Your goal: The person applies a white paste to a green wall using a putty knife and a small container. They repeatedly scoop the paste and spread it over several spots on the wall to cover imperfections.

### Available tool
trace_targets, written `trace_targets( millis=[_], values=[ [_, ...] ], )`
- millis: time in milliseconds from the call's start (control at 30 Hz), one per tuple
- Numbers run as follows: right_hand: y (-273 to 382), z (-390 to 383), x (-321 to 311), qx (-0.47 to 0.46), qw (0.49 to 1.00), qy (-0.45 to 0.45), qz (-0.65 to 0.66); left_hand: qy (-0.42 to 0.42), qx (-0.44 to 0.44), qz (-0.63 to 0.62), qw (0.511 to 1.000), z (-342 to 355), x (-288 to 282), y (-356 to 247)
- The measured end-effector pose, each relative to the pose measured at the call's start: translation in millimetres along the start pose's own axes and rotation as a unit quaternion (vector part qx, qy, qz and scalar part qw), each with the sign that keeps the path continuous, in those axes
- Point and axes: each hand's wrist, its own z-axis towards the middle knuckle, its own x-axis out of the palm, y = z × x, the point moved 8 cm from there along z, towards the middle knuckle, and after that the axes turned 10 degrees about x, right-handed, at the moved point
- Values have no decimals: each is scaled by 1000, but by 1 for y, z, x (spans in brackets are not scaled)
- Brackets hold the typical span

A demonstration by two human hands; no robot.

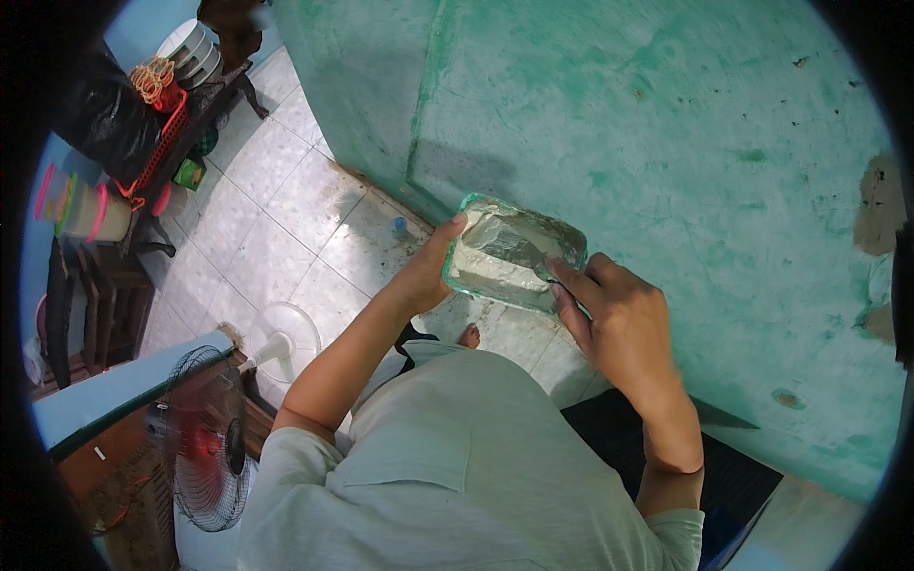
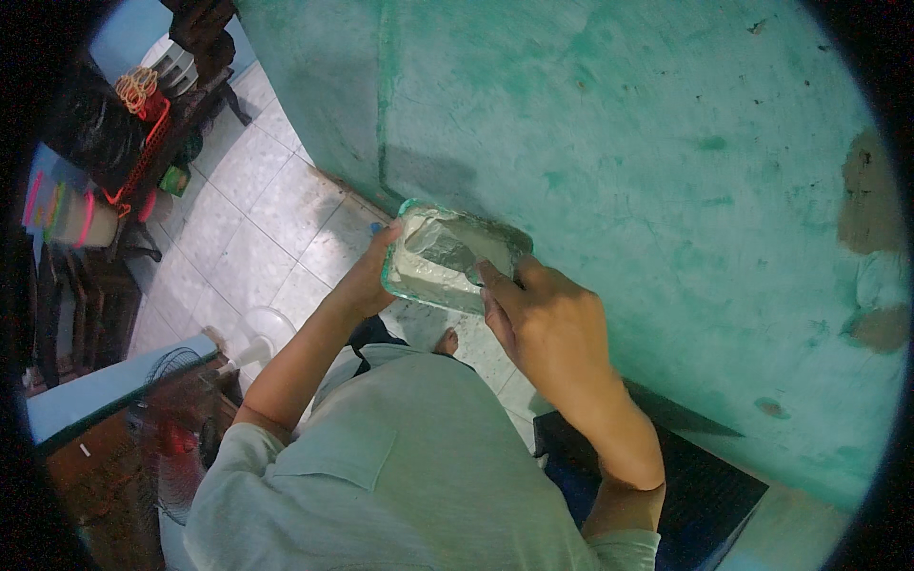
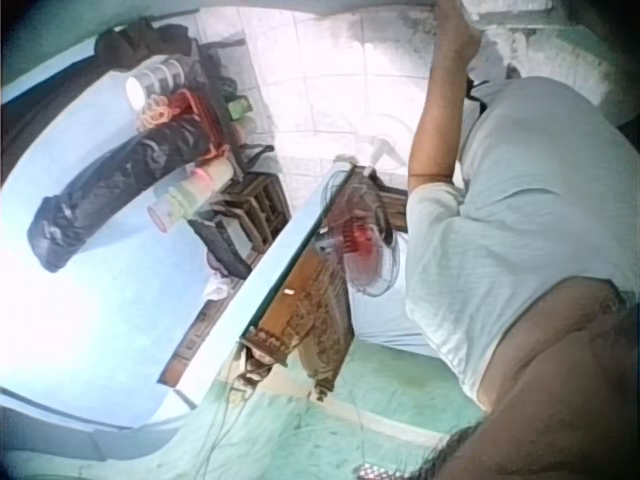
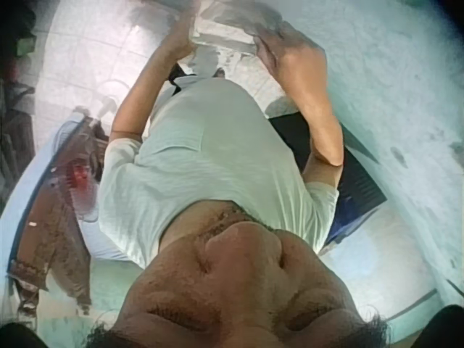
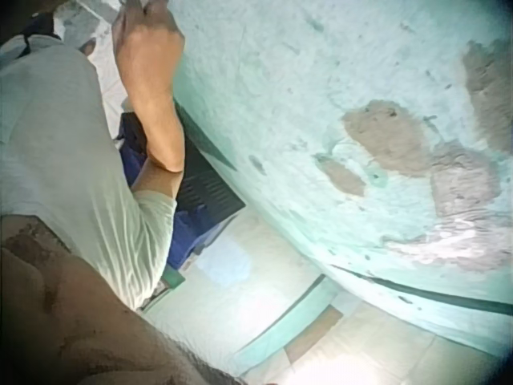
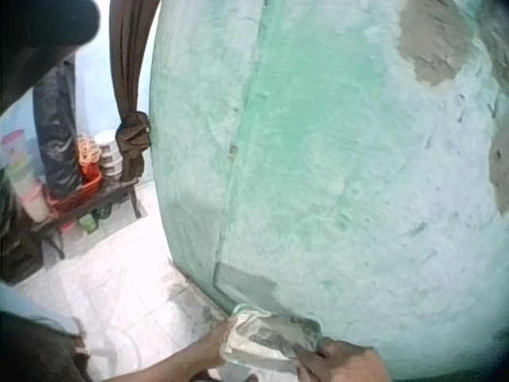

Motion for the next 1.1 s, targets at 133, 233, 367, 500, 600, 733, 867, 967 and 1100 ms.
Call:
trace_targets(
  millis=[133, 233, 367, 500, 600, 733, 867, 967, 1100],
  values=[
    [-6, 2, 0, -50, 998, 24, 16, 17, -20, -87, 996, 3, -3, 5],
    [-10, 2, -12, -45, 996, 77, -9, 7, -31, -79, 996, 4, -4, 7],
    [-1, 9, -26, -57, 993, 100, 1, 0, -42, -68, 997, 1, -2, 4],
    [14, 13, -26, -71, 994, 74, 28, 10, -49, -58, 997, 3, -3, 9],
    [20, 15, -22, -75, 994, 83, 8, 11, -48, -58, 997, 2, -4, 11],
    [23, 19, -12, -86, 992, 94, -1, 4, -58, -46, 997, -3, 2, 6],
    [27, 16, 3, -113, 988, 101, -29, -15, -56, -38, 998, -6, 1, 5],
    [24, 11, 6, -97, 987, 117, -47, -20, -65, -34, 997, -8, -5, 7],
    [13, 2, -9, -69, 993, 72, -57, -44, -57, -59, 996, -14, -2, -3]
  ],
)
